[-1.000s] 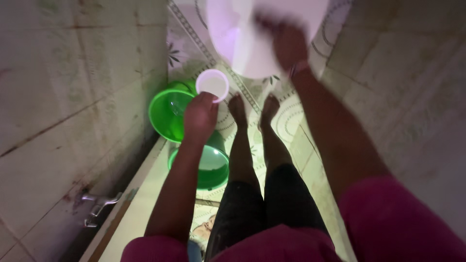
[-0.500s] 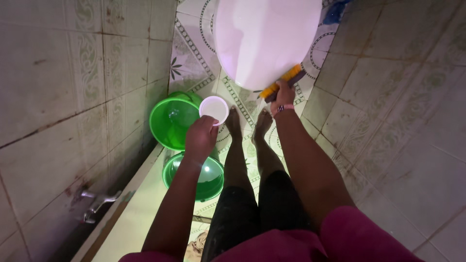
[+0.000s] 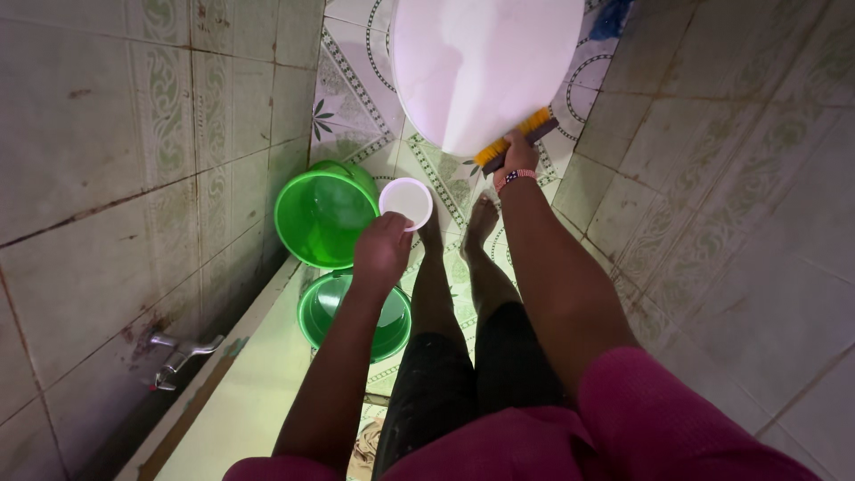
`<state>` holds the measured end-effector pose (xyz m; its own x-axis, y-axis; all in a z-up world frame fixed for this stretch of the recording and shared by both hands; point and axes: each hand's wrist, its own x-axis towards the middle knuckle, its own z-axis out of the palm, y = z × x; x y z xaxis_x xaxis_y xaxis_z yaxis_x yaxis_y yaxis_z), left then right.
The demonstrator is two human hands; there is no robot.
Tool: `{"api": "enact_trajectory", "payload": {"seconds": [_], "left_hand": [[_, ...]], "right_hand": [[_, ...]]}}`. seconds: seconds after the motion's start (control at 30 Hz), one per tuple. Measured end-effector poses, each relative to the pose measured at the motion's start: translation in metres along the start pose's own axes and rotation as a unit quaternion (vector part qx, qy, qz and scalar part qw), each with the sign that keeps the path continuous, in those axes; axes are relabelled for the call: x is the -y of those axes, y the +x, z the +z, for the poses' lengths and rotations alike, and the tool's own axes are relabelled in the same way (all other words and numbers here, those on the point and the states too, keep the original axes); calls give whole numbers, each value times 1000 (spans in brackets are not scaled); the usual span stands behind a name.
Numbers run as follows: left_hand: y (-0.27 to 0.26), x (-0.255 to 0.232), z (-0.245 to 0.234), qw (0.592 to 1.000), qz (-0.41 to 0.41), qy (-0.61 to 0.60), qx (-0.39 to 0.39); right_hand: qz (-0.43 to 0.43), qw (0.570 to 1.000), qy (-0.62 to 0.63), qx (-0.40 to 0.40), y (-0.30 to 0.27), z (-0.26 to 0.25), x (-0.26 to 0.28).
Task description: The person scoops water from a green bucket with a white cup and pours it into the toilet bowl. They then use a blue toilet brush to scrub the inside of the bowl repeatedly.
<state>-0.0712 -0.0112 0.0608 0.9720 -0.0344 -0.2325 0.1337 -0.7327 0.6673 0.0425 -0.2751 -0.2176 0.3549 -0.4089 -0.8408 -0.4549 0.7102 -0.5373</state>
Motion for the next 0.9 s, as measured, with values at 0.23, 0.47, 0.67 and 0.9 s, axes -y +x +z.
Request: {"api": "enact_trajectory", "payload": {"seconds": [0.23,0.47,0.67,0.9], "left_hand": [[-3,-4,-1,999,15,-27,-19],[-12,3,-7,1000,5,-23,-14],[-8,8,-5,1000,-1,-5,-17],[-10,11,9,999,-45,-6,-5]], "right_hand": [[72,994,-11,77,-38,1,30],[-53,971,-85,215,-134,-12,126],[-71,965,-133,216,-153,10,168],[12,965,-155,210,-131,-1,143]]}}
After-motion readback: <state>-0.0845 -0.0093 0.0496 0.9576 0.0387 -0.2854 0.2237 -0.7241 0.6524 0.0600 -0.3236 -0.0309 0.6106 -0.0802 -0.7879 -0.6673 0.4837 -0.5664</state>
